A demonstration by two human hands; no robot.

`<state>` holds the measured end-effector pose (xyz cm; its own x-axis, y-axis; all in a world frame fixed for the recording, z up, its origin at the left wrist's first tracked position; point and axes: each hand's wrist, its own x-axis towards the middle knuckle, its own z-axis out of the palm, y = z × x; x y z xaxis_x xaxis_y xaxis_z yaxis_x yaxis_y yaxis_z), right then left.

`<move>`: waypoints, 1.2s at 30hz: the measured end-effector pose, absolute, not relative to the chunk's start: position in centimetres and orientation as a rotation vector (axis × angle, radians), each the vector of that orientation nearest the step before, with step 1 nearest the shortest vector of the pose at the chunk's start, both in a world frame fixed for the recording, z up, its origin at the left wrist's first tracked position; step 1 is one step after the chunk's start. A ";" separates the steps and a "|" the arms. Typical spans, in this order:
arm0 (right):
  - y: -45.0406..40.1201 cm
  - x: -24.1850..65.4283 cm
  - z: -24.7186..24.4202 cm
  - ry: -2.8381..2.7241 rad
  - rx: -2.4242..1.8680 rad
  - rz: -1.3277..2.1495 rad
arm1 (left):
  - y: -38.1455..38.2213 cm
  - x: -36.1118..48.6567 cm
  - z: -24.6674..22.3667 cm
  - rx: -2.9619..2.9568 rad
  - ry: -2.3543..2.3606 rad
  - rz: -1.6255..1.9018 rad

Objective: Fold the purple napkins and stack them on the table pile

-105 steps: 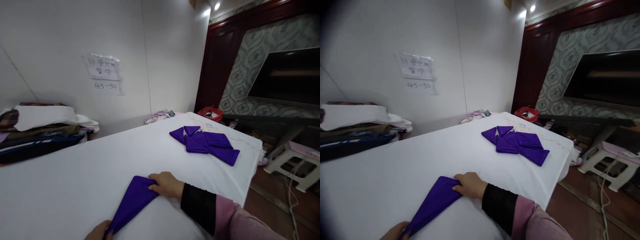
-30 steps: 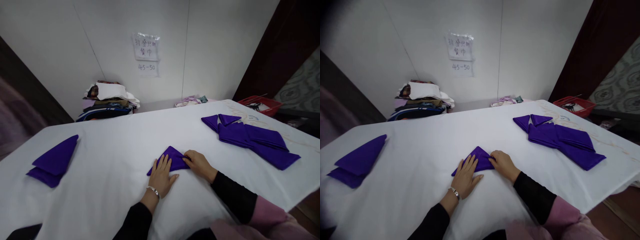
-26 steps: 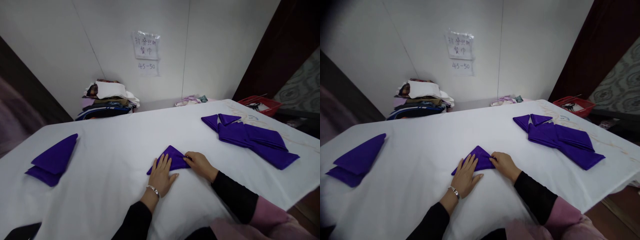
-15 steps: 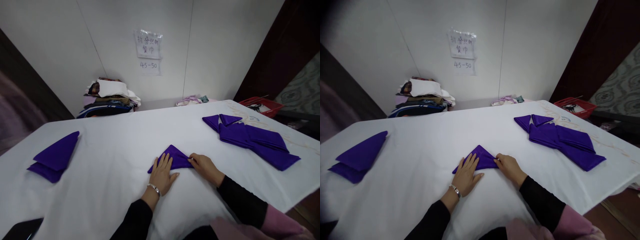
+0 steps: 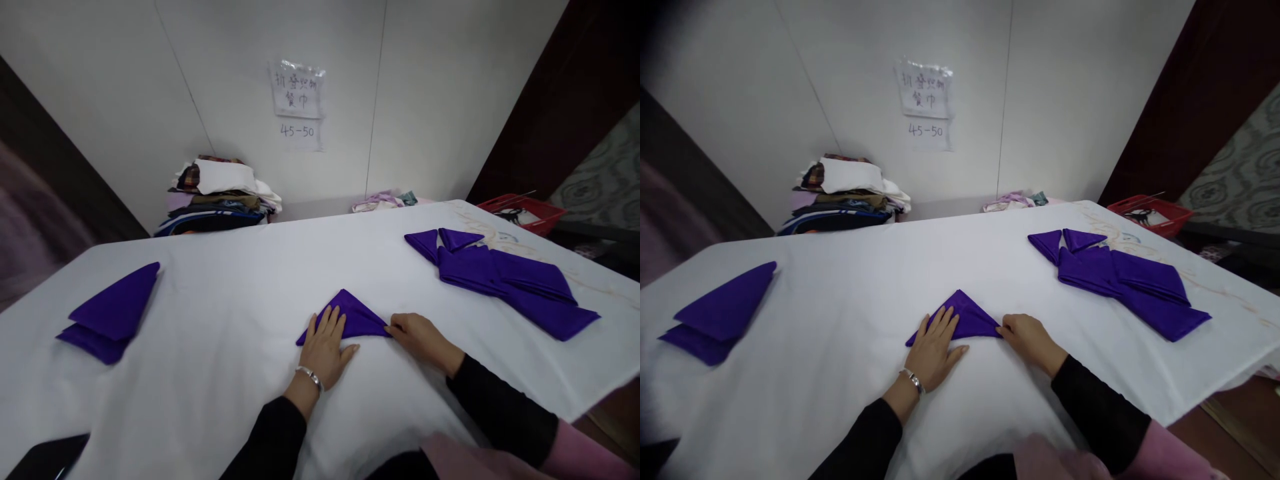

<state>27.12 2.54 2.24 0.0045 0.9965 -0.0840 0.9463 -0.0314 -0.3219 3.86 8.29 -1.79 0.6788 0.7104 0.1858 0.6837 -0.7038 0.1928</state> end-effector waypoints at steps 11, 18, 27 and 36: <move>9.0 23.6 4.6 -2.107 -1.800 0.273 | 8.1 3.9 -1.6 2.781 1.172 0.373; 11.5 21.2 2.9 -2.069 -1.828 0.292 | 8.0 4.0 -1.6 2.783 1.177 0.378; 12.2 21.9 1.9 -1.926 -1.817 0.452 | 7.9 4.0 -1.7 2.788 1.182 0.438; 13.5 21.8 0.7 -1.811 -1.757 0.665 | 7.9 4.0 -1.5 2.789 1.186 0.427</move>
